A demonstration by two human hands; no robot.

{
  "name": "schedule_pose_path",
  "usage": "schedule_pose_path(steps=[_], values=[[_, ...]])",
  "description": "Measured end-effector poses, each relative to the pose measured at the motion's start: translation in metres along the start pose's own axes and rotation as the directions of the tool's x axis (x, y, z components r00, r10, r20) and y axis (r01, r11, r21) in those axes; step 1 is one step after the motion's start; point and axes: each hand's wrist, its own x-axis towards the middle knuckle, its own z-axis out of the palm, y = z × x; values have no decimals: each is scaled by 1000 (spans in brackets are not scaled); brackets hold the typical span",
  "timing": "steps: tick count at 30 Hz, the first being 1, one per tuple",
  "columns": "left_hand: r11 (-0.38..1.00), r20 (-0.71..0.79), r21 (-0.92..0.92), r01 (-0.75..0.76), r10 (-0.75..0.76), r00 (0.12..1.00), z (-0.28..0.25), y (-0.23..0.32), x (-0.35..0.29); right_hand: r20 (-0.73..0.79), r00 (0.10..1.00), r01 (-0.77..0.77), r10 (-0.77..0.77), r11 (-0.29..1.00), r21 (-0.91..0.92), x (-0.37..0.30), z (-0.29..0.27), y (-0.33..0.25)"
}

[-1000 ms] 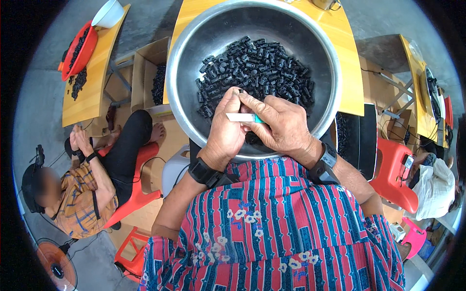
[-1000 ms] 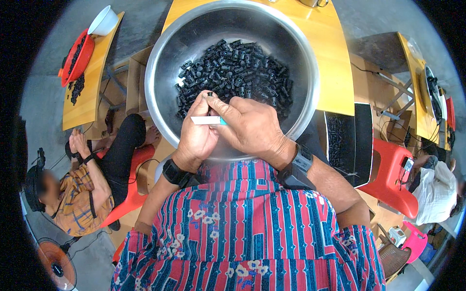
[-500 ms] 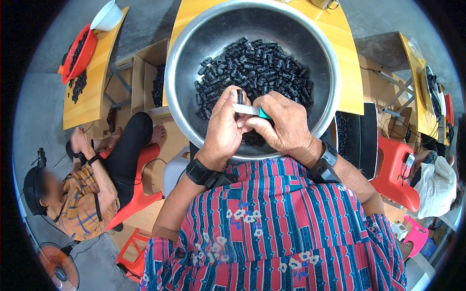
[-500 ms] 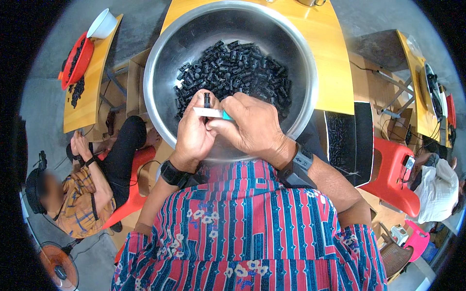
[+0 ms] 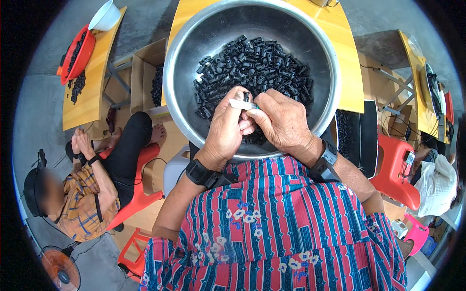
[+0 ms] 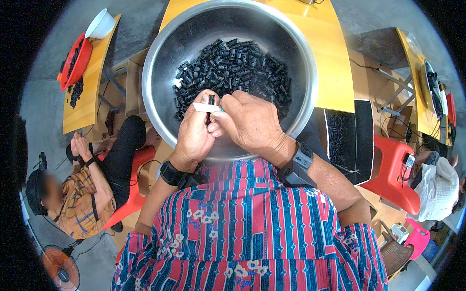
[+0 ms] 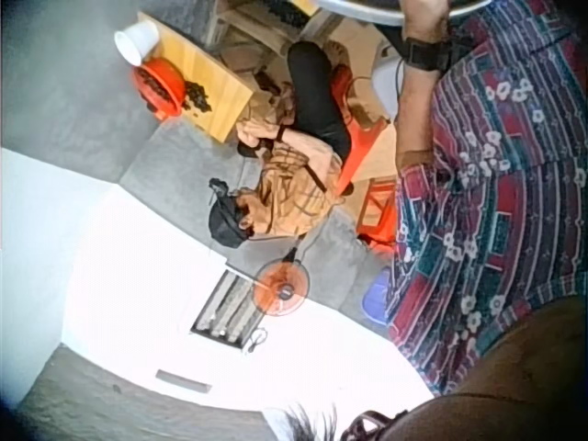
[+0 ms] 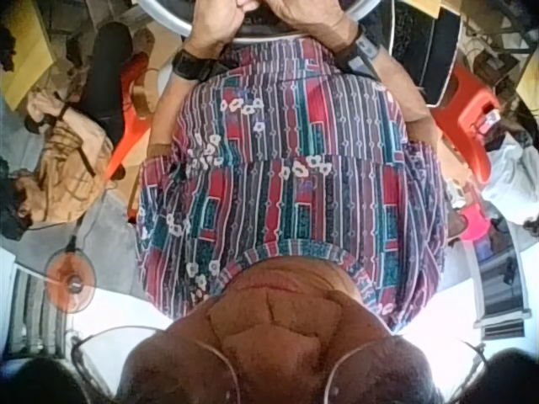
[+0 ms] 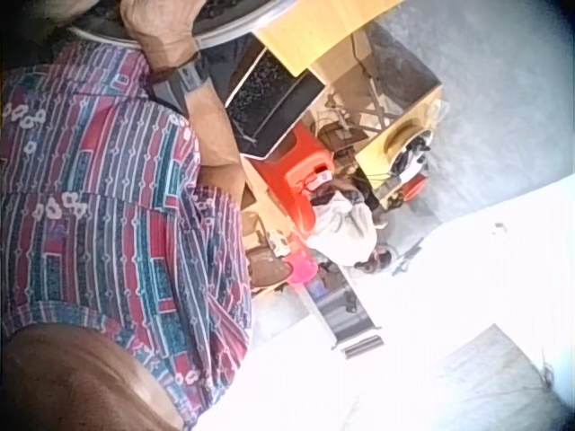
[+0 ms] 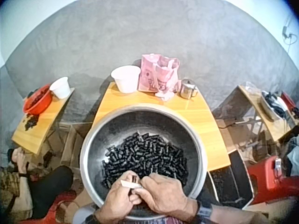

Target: Trim and sort small black plastic manufacturing parts using a small handheld blade.

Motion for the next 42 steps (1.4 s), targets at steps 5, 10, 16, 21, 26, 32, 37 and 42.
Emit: schedule_pose_path(steps=[5, 10, 16, 21, 26, 32, 37, 42], values=[[1000, -5, -25, -3, 3, 1000, -3, -4, 1, -17, 1000, -13, 13, 1000, 11, 1, 1, 0], [997, -8, -57, 48, -49, 999, 0, -4, -2, -48, 997, -61, 64, 996, 58, 2, 1, 3], [985, 57, -172, -9, 19, 998, -14, 15, -2, -233, 949, -83, 211, 883, 462, -2, 0, 12], [986, 61, -148, -73, 83, 995, -29, 31, 3, -167, 903, -225, 396, 767, 600, -4, -4, 15], [992, 30, 53, -113, 111, 993, -36, 44, 8, -158, 897, -229, 412, 741, 631, -4, -3, 15], [206, 216, 936, -287, 307, 927, -50, 25, 30, -149, 889, -249, 433, 730, 637, -4, -3, 13], [-176, 176, 977, -124, 315, 933, -20, 30, 25, -137, 888, -261, 440, 725, 637, -5, -3, 16], [-255, 156, 963, -83, 282, 947, -13, 32, 28, -127, 890, -264, 439, 720, 642, -6, -2, 18]])
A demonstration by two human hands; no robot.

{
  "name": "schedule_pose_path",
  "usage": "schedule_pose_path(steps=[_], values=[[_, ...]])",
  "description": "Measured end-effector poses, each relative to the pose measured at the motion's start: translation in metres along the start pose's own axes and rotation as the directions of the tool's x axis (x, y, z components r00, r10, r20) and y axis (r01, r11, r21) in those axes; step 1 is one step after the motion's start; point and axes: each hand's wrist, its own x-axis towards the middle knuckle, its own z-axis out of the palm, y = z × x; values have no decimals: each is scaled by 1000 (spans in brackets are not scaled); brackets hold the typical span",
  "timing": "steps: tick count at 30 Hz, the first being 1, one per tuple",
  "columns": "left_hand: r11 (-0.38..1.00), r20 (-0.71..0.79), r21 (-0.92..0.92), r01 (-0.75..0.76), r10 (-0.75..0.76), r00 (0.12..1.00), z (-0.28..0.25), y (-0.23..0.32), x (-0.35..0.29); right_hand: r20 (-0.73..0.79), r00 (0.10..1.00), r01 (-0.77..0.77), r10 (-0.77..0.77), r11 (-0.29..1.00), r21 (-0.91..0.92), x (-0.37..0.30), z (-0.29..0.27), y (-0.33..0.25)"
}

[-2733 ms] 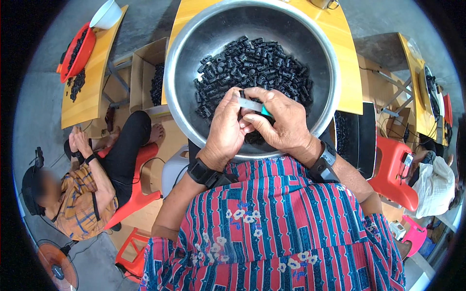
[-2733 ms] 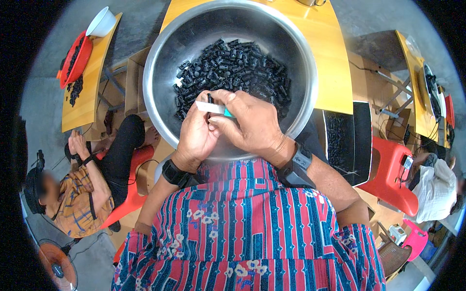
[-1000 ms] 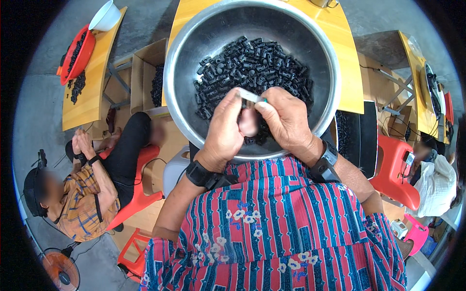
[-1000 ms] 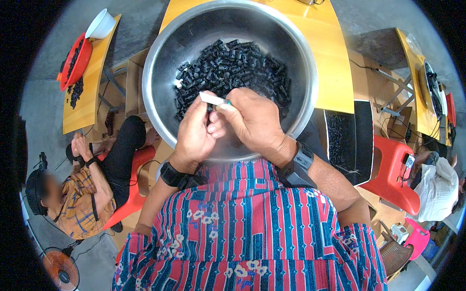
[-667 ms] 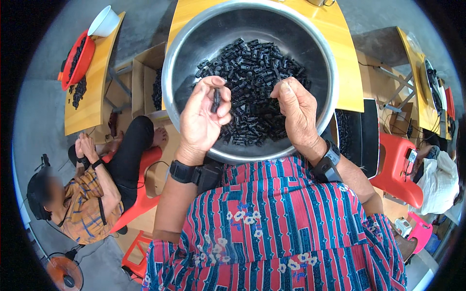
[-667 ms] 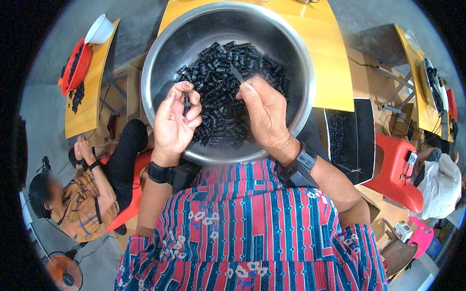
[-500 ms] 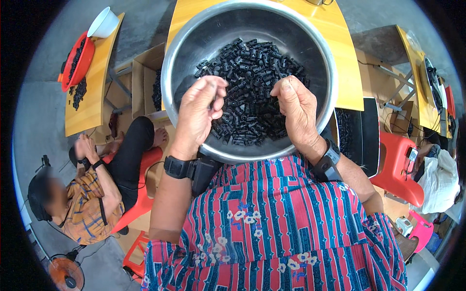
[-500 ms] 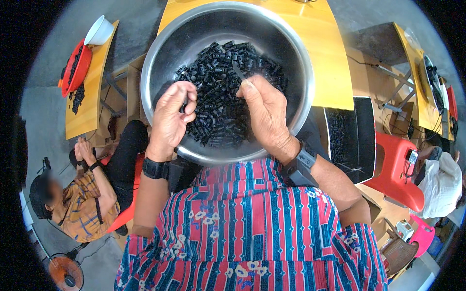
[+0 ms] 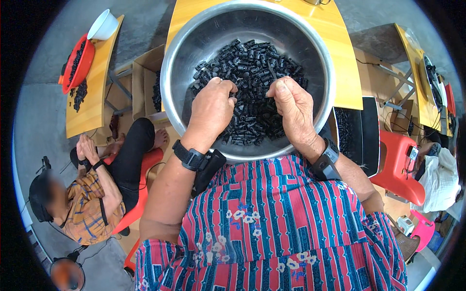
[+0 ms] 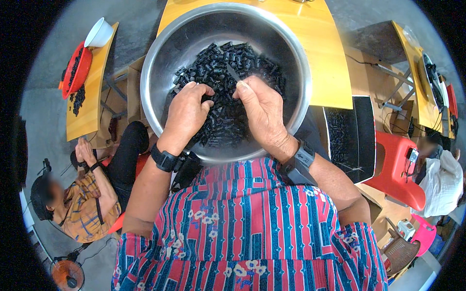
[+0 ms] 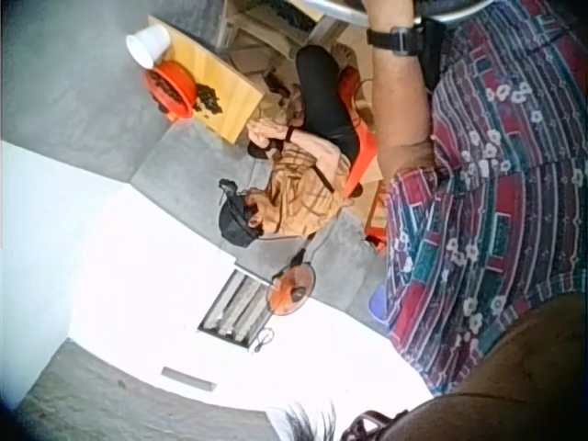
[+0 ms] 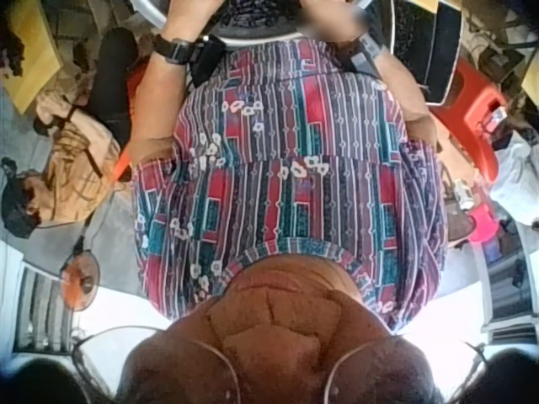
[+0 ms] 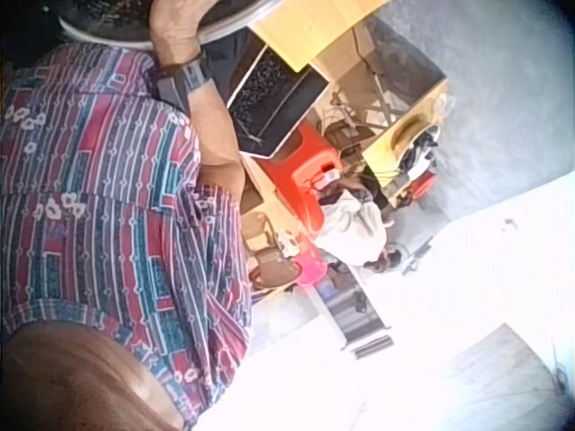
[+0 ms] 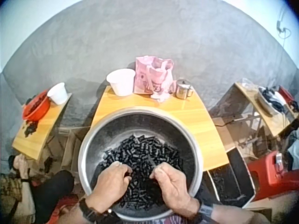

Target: Trim and sort small black plastic manufacturing parts using a small handheld blade.

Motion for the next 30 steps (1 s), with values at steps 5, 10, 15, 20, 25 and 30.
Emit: schedule_pose_path(steps=[5, 10, 15, 20, 25, 30], values=[[999, 15, 29, -24, 24, 1000, 2, 3, 0, 10, 1000, 28, -28, 1000, 11, 1, 1, 1], [998, 66, 56, -18, 15, 998, 6, 1, 1, 11, 1000, 8, -8, 1000, 12, 1, 0, -1], [982, -53, -178, -68, 59, 997, 8, -12, -1, 27, 1000, -10, 10, 1000, 14, 1, 0, -1], [527, 291, -755, 390, -264, 920, -5, 6, -12, 99, 993, -64, 59, 997, 42, 2, 0, -4], [-153, 521, -851, 502, -133, 843, -3, 1, -23, 182, 981, -87, 67, 991, 100, 0, 8, -3], [-388, 551, -763, 517, 29, 834, 5, -3, -28, 215, 976, -57, 33, 993, 108, -1, 12, -4]])
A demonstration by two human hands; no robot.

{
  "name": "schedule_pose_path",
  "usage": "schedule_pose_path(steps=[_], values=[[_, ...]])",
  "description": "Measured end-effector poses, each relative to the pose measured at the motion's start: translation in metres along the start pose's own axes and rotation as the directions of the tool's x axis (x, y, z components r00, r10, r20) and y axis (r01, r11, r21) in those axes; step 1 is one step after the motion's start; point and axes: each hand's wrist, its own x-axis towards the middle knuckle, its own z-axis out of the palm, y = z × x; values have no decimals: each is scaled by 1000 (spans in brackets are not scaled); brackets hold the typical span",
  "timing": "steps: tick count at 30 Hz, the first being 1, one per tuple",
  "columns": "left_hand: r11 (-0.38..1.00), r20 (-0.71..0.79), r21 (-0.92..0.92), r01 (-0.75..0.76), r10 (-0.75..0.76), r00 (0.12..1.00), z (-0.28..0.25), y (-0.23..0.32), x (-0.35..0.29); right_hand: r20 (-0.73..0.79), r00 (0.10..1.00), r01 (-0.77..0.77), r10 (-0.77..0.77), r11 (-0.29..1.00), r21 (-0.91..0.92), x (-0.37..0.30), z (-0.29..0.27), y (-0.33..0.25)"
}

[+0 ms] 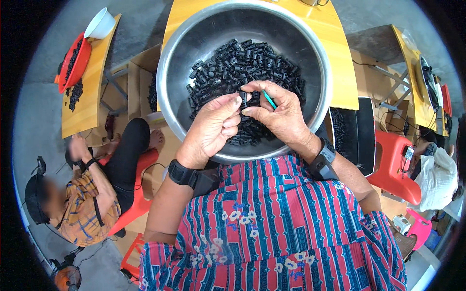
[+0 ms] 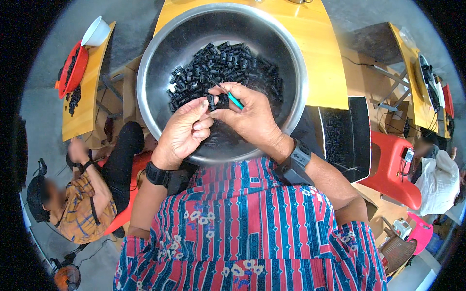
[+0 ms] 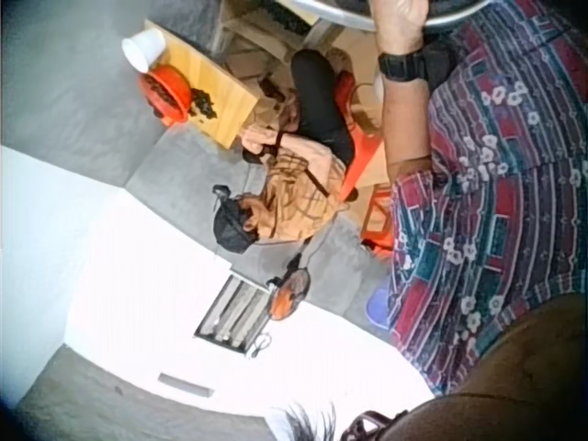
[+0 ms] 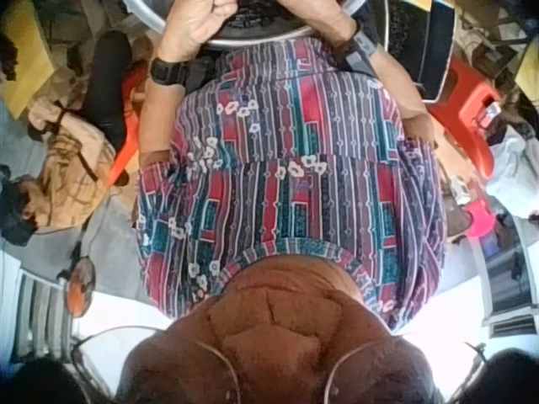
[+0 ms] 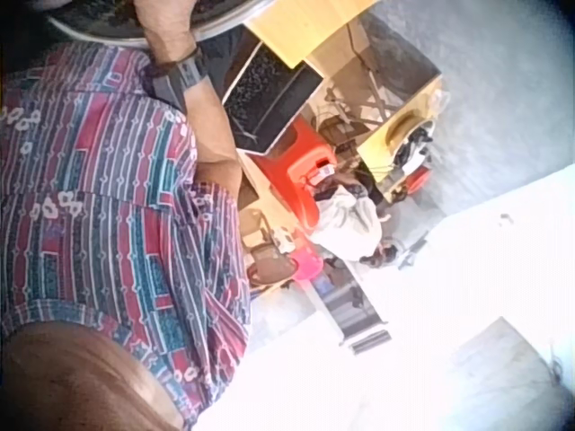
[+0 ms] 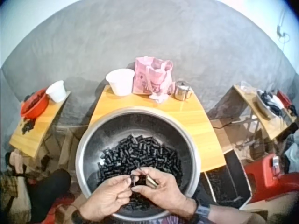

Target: Trim and sort small black plastic manufacturing parts using a small handheld blade.

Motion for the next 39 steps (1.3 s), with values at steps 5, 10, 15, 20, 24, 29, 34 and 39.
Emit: schedule_pose_path(steps=[5, 10, 15, 20, 24, 29, 34, 39], values=[[992, 71, -108, 58, -51, 996, 1, -7, 0, 37, 999, 6, -6, 1000, -8, -2, -2, 2], [996, 54, -76, 36, -32, 998, 6, -9, -3, 30, 998, 46, -46, 999, 24, -4, -2, 2], [996, -24, 79, -37, 39, 999, 6, -12, -5, 27, 1000, 7, -4, 993, -121, -6, -4, -3], [967, -6, 225, -119, 123, 992, 7, -19, -5, 12, 998, 58, -57, 979, -198, -7, -3, 1], [979, 32, 164, -118, 114, 993, 7, -22, -4, 9, 991, 130, -132, 963, -236, -8, -1, 1], [944, 13, 273, -187, 190, 982, 21, -23, -5, 16, 984, 172, -175, 945, -278, -9, -2, -1], [974, 46, 124, -190, 185, 982, 17, -27, -2, -16, 987, 155, -163, 961, -229, -12, 2, -7], [975, 117, 51, -218, 211, 971, 19, -26, -3, -10, 978, 193, -208, 925, -328, -11, -9, -3]])
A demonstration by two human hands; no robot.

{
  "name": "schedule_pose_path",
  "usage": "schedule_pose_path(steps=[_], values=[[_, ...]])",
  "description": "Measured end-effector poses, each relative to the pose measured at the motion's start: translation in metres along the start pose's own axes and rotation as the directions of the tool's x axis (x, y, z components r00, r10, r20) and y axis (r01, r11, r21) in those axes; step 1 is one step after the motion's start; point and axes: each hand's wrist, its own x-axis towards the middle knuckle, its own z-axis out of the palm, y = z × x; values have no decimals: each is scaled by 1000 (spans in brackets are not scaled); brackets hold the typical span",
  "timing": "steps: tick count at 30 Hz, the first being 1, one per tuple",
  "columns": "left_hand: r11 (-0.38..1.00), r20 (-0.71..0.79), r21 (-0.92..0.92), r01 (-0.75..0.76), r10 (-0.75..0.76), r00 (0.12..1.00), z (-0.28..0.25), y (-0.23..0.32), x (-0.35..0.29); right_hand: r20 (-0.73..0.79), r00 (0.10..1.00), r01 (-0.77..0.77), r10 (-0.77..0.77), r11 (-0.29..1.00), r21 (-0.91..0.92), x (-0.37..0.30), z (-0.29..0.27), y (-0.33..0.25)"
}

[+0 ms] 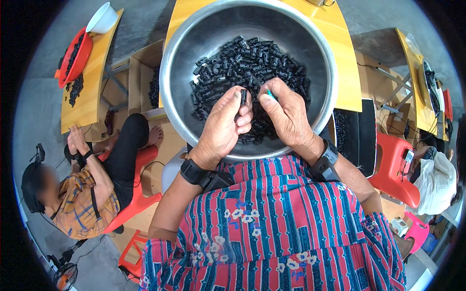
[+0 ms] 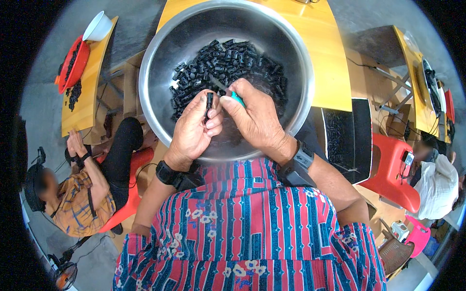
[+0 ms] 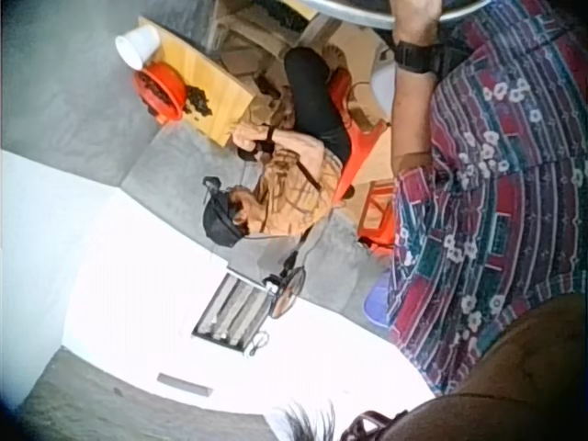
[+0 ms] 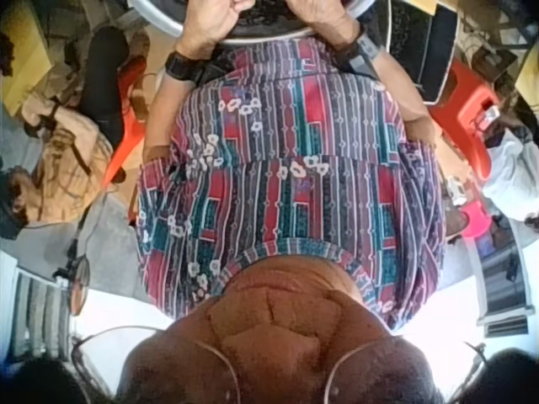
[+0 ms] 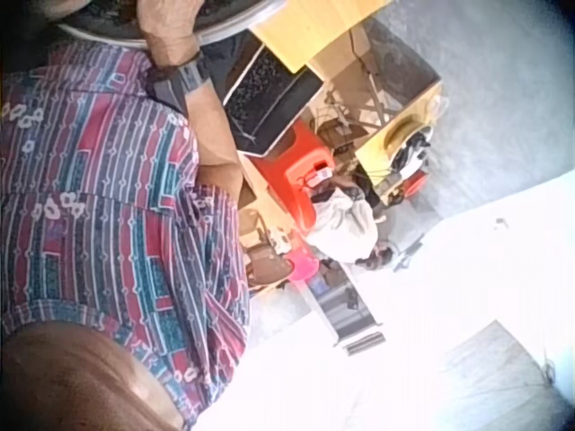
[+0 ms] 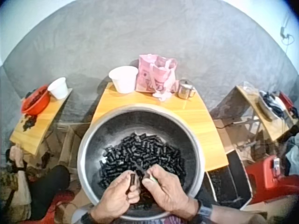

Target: Trim and sort small black plastic manufacturing parts using a small handheld blade.

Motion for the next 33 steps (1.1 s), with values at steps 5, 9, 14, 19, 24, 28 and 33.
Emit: schedule_pose_path(steps=[5, 9, 14, 19, 24, 28, 33], values=[[1000, -56, 11, -10, 10, 998, 2, -1, -4, 144, 982, 151, -125, 970, -190, -1, 1, -2], [998, -43, 60, -22, 25, 999, 2, -1, -3, 179, 970, 213, -163, 925, -315, -3, 3, -10], [998, -35, 68, -11, 13, 999, 6, 0, -4, 166, 969, 228, -183, 923, -310, -5, 3, -9], [998, -37, 55, -16, 18, 999, 6, -1, -7, 153, 970, 227, -188, 924, -307, -6, 3, -10], [999, -43, 36, -17, 19, 999, 5, -2, -8, 153, 970, 229, -189, 923, -308, -7, 3, -10], [999, -24, 13, -30, 30, 999, 5, -3, -8, 145, 972, 217, -182, 935, -281, -6, 2, -11], [999, 4, -4, -33, 33, 999, 4, -3, -8, 135, 975, 208, -176, 934, -291, -6, 3, -9]])
